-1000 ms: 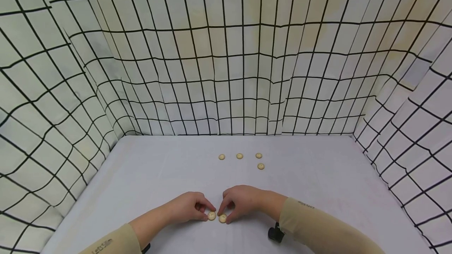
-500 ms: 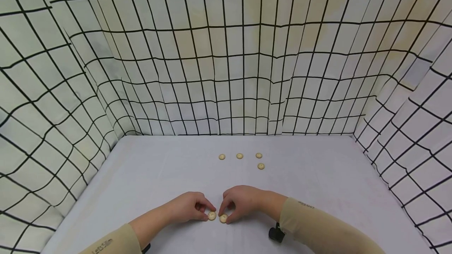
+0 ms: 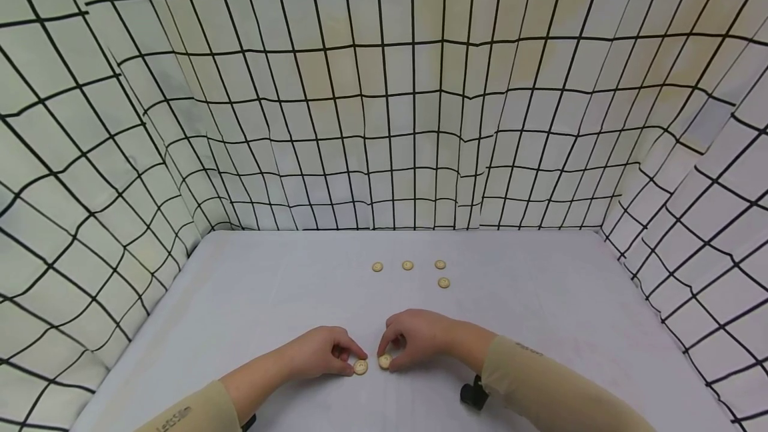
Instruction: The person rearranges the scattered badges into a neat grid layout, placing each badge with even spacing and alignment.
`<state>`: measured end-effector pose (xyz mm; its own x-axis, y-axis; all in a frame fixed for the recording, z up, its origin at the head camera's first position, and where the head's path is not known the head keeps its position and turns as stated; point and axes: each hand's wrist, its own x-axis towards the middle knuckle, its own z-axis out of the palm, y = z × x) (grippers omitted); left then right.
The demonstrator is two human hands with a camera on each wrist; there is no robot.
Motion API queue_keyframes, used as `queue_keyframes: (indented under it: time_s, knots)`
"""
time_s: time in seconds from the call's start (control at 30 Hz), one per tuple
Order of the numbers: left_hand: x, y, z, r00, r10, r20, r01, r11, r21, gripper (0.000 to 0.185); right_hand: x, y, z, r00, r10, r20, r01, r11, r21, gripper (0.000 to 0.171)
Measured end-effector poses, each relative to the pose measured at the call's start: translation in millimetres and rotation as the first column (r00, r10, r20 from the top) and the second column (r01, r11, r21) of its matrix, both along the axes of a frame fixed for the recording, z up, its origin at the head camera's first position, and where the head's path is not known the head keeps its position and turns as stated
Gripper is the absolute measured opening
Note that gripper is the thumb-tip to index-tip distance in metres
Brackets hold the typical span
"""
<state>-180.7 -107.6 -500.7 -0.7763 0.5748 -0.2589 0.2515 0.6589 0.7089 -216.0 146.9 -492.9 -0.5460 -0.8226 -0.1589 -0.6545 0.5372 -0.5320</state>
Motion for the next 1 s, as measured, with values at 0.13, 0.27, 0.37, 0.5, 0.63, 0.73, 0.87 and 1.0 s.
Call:
queue_keyframes:
  time_s: [0.13,0.27,0.37,0.5,0.63,0.73,0.87,1.0]
  knots:
    - [0.1,0,-0.3,1.000,0.003,-0.001,-0.003,1.000,-0.006,0.018,-2.9,5,1.8,0.999,-0.029,-0.015,0.029,1.000,-0.003,0.019]
    - [0.4,0,-0.2,1.000,0.006,0.003,-0.006,1.000,-0.005,0.018,-5.7,10,1.4,0.998,-0.058,-0.016,0.058,0.998,-0.009,0.019]
    - [1.1,0,0.4,1.000,0.009,0.009,-0.009,1.000,-0.005,0.018,-8.3,13,-0.5,0.997,-0.074,-0.019,0.073,0.997,-0.024,0.019]
    - [2.0,0,2.2,1.000,0.010,0.012,-0.010,1.000,0.003,0.019,-13.3,19,-2.4,0.994,-0.104,-0.030,0.103,0.994,-0.032,0.019]
    - [2.1,0,2.4,1.000,0.007,0.009,-0.007,1.000,0.012,0.020,-18.8,23,-2.3,0.988,-0.156,-0.020,0.156,0.988,-0.013,0.021]
    - [2.1,0,2.1,1.000,0.009,0.010,-0.009,1.000,0.009,0.020,-22.2,26,-2.1,0.982,-0.187,-0.011,0.187,0.982,-0.009,0.022]
    - [2.1,0,1.5,1.000,0.016,0.017,-0.016,1.000,-0.005,0.019,-26.8,30,-3.0,0.976,-0.218,-0.019,0.218,0.976,-0.003,0.020]
    - [2.2,1,1.0,1.000,0.019,0.020,-0.019,1.000,-0.010,0.019,-32.1,34,-1.2,0.965,-0.261,-0.033,0.261,0.965,0.013,0.019]
